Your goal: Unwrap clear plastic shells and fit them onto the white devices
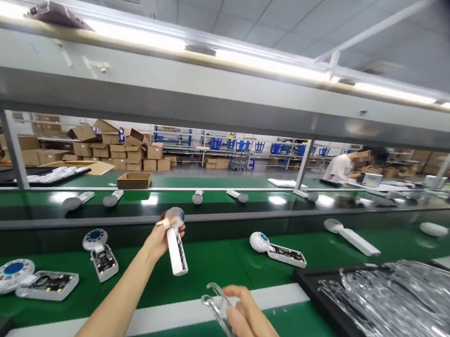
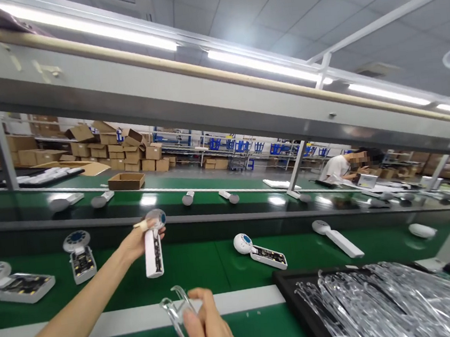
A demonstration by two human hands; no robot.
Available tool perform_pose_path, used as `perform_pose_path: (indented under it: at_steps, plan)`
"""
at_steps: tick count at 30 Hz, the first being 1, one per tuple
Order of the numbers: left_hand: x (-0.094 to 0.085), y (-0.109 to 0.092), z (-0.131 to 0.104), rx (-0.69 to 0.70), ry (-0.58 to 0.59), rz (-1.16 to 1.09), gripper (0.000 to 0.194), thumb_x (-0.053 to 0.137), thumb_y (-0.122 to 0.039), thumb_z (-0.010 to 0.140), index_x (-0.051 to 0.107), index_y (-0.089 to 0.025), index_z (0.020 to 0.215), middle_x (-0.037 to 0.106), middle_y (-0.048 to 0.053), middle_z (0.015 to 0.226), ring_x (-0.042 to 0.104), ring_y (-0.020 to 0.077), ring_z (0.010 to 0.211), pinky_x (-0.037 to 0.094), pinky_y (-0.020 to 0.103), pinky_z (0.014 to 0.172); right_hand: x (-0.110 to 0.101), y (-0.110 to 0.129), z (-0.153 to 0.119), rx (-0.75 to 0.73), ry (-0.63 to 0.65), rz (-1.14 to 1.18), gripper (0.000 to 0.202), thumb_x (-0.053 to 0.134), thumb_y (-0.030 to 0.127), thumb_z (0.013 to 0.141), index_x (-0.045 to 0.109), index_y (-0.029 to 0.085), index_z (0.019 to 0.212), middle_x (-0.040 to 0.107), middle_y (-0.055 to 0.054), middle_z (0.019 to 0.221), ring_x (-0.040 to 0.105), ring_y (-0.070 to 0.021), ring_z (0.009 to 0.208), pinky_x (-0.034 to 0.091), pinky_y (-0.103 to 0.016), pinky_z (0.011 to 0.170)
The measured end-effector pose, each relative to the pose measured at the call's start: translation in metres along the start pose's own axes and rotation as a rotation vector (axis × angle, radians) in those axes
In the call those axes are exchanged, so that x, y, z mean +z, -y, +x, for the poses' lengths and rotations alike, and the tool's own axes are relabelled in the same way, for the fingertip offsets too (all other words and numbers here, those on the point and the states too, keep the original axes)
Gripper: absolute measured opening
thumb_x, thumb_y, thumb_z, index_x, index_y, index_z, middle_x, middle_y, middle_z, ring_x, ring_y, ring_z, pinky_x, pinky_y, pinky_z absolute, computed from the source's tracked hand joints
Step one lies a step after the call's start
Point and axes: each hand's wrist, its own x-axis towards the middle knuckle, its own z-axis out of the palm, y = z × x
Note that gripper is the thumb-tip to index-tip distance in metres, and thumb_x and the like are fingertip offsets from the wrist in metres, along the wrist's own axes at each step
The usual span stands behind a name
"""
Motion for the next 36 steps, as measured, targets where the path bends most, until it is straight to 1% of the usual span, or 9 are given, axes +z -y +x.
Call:
perform_pose_path:
  at_steps: [5,9,13,18,21,25,28,32,36]
  plan:
    - [0.008,-0.03,-0.055,0.096,0.045,-0.364,0.047,0.071,-0.051,0.066,0.053,-0.021,0.098,0.066,0.003,0.089,0.066,0.0192,0.08,0.055,0.038,0.08,0.011,0.04,0.032,-0.066,-0.072,0.142,0.054,0.045,0.047,0.084,0.037,0.029,0.135,0.036,0.005,0.07,0.043,-0.014,0.062,0.039,-0.025,0.06]
    - [0.021,-0.046,-0.089,0.172,0.09,-0.562,0.052,0.082,-0.04,0.056,0.057,-0.017,0.094,0.069,0.007,0.088,0.067,0.0234,0.081,0.056,0.041,0.079,0.031,0.066,0.046,-0.194,-0.241,0.164,0.046,0.049,0.045,0.083,0.052,0.027,0.125,0.045,0.002,0.075,0.048,-0.0148,0.067,0.042,-0.025,0.061]
    - [0.023,-0.047,-0.104,0.223,0.13,-0.639,0.045,0.081,-0.034,0.061,0.058,-0.017,0.096,0.07,0.01,0.093,0.068,0.0256,0.084,0.056,0.042,0.079,0.047,0.083,0.044,-0.216,-0.326,0.092,0.046,0.044,0.048,0.086,0.05,0.031,0.128,0.05,-0.003,0.089,0.054,-0.0181,0.076,0.046,-0.03,0.067]
    - [0.017,-0.049,-0.11,0.211,0.146,-0.613,0.05,0.078,-0.033,0.065,0.058,-0.017,0.107,0.071,0.008,0.093,0.068,0.0257,0.087,0.057,0.037,0.08,0.063,0.081,0.037,-0.25,-0.322,-0.054,0.049,0.039,0.047,0.088,0.04,0.037,0.136,0.048,-0.007,0.105,0.056,-0.0253,0.092,0.048,-0.039,0.074]
    - [0.016,-0.056,-0.114,0.268,0.149,-0.611,0.056,0.078,-0.035,0.063,0.058,-0.018,0.112,0.07,0.008,0.096,0.068,0.0243,0.084,0.056,0.036,0.081,0.07,0.076,0.029,-0.292,-0.282,-0.035,0.054,0.036,0.046,0.091,0.022,0.044,0.142,0.045,-0.007,0.122,0.049,-0.0289,0.111,0.045,-0.044,0.084]
    - [0.017,-0.059,-0.117,0.34,0.174,-0.564,0.051,0.074,-0.039,0.068,0.059,-0.018,0.112,0.068,0.009,0.104,0.064,0.0252,0.095,0.051,0.038,0.089,0.064,0.075,0.02,-0.245,-0.076,0.082,0.06,0.034,0.041,0.093,0.004,0.045,0.144,0.05,-0.005,0.12,0.057,-0.0242,0.099,0.047,-0.04,0.08]
    - [0.017,-0.052,-0.118,0.294,0.149,-0.388,0.055,0.076,-0.047,0.064,0.062,-0.017,0.108,0.065,0.01,0.112,0.058,0.0276,0.107,0.05,0.035,0.088,0.048,0.077,0.02,-0.245,-0.037,0.005,0.06,0.036,0.038,0.092,0.01,0.04,0.146,0.053,-0.007,0.111,0.057,-0.0244,0.095,0.046,-0.041,0.081]
    - [0.014,-0.045,-0.121,0.065,0.145,0.004,0.062,0.075,-0.052,0.063,0.061,-0.016,0.111,0.065,0.012,0.111,0.06,0.0277,0.1,0.049,0.032,0.076,0.035,0.071,0.028,-0.326,-0.134,-0.141,0.058,0.043,0.03,0.087,0.028,0.038,0.142,0.053,-0.007,0.105,0.055,-0.0268,0.096,0.045,-0.043,0.081]
    - [0.019,-0.04,-0.127,0.132,0.031,0.049,0.061,0.072,-0.057,0.062,0.061,-0.013,0.104,0.068,0.013,0.099,0.062,0.0278,0.093,0.048,0.031,0.07,0.038,0.063,0.048,-0.292,-0.315,0.139,0.045,0.038,0.04,0.089,0.046,0.026,0.131,0.059,-0.008,0.105,0.057,-0.0229,0.094,0.046,-0.035,0.077]
